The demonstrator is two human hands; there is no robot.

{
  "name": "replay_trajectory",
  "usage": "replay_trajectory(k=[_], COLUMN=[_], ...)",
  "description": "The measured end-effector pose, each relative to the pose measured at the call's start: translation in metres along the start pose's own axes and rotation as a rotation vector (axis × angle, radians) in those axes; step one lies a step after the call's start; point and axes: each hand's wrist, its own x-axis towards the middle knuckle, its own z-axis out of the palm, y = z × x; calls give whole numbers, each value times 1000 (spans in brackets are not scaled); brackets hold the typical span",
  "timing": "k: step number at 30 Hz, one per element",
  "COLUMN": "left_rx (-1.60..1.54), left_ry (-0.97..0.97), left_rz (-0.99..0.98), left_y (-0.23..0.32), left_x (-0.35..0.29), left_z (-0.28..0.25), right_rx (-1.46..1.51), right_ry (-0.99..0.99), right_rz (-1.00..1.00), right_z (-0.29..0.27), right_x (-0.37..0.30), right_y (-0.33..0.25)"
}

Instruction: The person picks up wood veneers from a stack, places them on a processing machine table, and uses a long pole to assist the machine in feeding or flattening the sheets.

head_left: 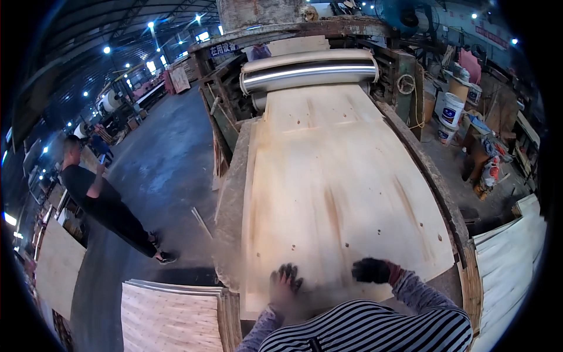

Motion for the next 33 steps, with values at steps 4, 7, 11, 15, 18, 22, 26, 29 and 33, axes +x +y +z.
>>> replay_trajectory(k=[4, 7, 11, 15, 18, 22, 26, 29, 33], left_rx=[4, 20, 41, 344, 18, 206, 46, -88, -202], left_ry=[45, 62, 63, -342, -43, -55, 122, 177, 92], left_rz=[9, 13, 8, 248, 403, 254, 163, 121, 40], left_y=[0, -1, 2, 13, 5, -2, 7, 3, 0], left_x=[7, 4, 0, -5, -8, 0, 17, 16, -13], left_z=[-3, -5, -7, -38, -32, -22, -30, -20, 4], right_rx=[-471, 143, 361, 372, 226, 19, -153, -128, -84], right_ry=[-35, 120, 210, 304, 284, 244, 316, 120, 151], right_rz=[50, 75, -102, -261, -272, -211, -352, -363, -388], right_z=[-17, -39, 17, -3, 3, 16, 6, 17, 30], right_x=[-46, -60, -47, -28, -22, -7, 18, 42, 75], right_y=[50, 66, 63, 71, 67, 35, -6, -43, -83])
